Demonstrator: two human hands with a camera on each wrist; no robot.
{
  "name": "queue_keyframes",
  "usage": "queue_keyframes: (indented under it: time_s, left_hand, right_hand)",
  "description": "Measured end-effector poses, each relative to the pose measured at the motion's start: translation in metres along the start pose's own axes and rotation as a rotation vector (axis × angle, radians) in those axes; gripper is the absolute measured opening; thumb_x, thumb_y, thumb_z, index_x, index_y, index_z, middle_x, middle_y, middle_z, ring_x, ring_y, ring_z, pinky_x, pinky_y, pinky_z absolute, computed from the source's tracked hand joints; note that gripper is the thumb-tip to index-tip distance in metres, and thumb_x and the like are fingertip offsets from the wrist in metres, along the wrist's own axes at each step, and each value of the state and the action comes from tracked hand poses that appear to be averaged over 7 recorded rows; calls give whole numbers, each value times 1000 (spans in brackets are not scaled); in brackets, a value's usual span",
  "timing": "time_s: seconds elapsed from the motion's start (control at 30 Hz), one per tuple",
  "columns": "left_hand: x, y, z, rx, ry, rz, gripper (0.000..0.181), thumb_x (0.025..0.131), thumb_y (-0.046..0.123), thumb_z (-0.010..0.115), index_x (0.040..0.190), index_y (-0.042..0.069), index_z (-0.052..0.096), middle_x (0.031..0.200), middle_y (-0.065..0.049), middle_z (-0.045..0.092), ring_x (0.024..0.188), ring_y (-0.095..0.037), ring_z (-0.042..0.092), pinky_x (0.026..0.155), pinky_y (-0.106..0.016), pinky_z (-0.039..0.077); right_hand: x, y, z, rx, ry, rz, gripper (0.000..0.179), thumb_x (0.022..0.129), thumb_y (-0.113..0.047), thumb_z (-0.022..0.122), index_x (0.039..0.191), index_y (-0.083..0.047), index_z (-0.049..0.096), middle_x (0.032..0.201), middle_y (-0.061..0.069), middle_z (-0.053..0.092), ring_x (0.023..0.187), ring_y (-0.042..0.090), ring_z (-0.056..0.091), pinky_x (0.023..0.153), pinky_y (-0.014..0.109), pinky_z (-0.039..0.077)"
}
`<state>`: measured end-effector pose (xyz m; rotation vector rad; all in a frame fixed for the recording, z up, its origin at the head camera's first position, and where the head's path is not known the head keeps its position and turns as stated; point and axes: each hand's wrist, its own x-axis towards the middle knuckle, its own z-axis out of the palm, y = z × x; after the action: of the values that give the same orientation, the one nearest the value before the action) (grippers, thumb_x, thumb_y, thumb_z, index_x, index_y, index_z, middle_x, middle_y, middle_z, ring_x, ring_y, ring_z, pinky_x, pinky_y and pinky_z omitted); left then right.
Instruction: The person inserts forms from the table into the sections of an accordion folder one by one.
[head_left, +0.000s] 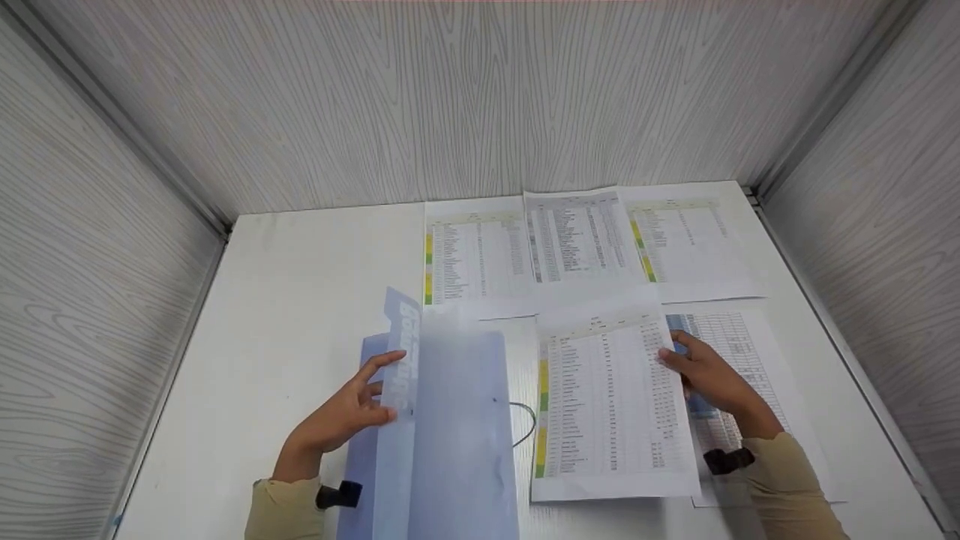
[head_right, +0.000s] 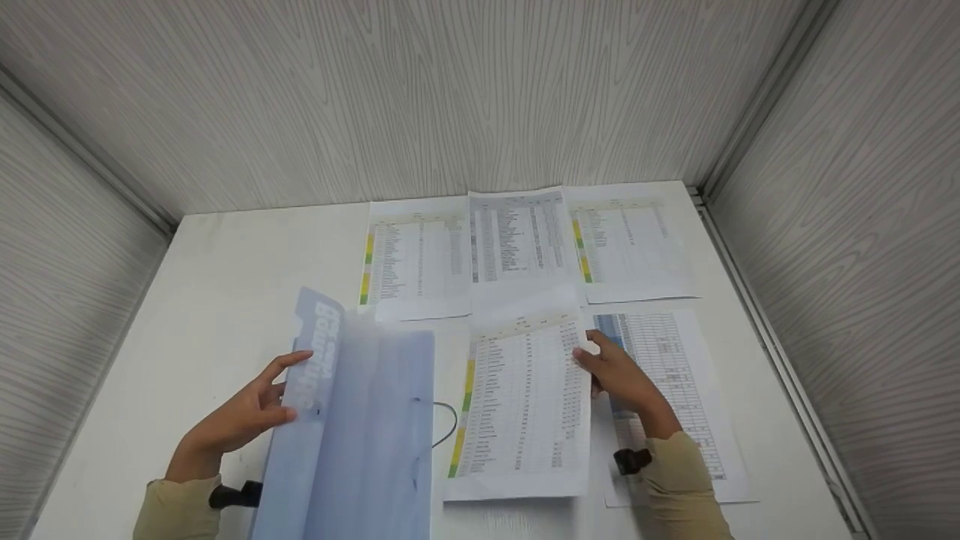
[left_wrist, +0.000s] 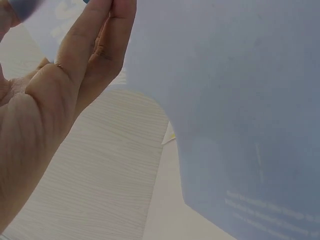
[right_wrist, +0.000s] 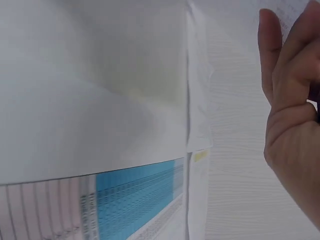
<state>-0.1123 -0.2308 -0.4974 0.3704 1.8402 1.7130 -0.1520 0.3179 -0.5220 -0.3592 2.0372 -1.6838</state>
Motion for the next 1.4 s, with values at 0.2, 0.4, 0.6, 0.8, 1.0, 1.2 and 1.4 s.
queue_keyframes:
  time_s: [0.2,0.4,0.6,0.8,1.0,1.2,1.4]
  left_hand:
    - [-1,-1,-1,-9,-7,11,83,87,13,67,152,24,16,140,-26,30,115,-28,51,90,-38,52]
    - [0,-3,-1,-25,-22,30,82,87,11,67,152,21,16,139,-28,29,116,-28,51,90,-37,52]
    - [-1,-3,-1,-41,-31,43,82,88,9,66,152,19,15,137,-30,31,115,-28,51,89,-36,51]
    - [-2,-3,-1,-44,-27,41,82,88,9,66,152,19,16,139,-29,29,115,-27,50,89,-35,52]
    - [-1,-2,-1,-42,-29,41,82,88,10,66,152,20,16,137,-29,31,115,-27,51,89,-36,52]
    - [0,-1,-2,-35,-23,26,83,87,12,66,152,22,16,138,-26,31,114,-28,51,89,-39,52]
    - [0,-1,-1,-45,-24,26,83,87,11,67,152,20,16,138,-25,32,115,-26,50,89,-37,51]
  right_hand:
    - [-8,-16,-5,89,-1,-8,55,104,-22,41,147,3,17,104,3,74,50,5,56,46,20,44]
    - [-15,-27,-7,227,-45,-72,46,105,-14,35,146,0,18,108,4,73,47,1,56,49,18,48]
    - [-16,-40,-5,368,-101,-149,37,105,-6,29,142,-3,27,112,9,71,60,9,68,45,16,44]
    - [-12,-53,1,453,-92,-188,34,105,-4,28,139,-5,33,110,12,71,62,11,70,41,13,40]
    - [-4,-63,11,474,-54,-189,35,105,-6,29,140,-6,31,110,13,71,64,14,71,40,13,40]
    - [8,-73,21,477,-63,-179,37,105,-9,32,141,-2,25,112,12,70,65,12,71,41,14,41]
    - [20,-82,35,476,-84,-144,40,105,-11,34,143,-1,23,113,10,70,59,8,68,42,15,42]
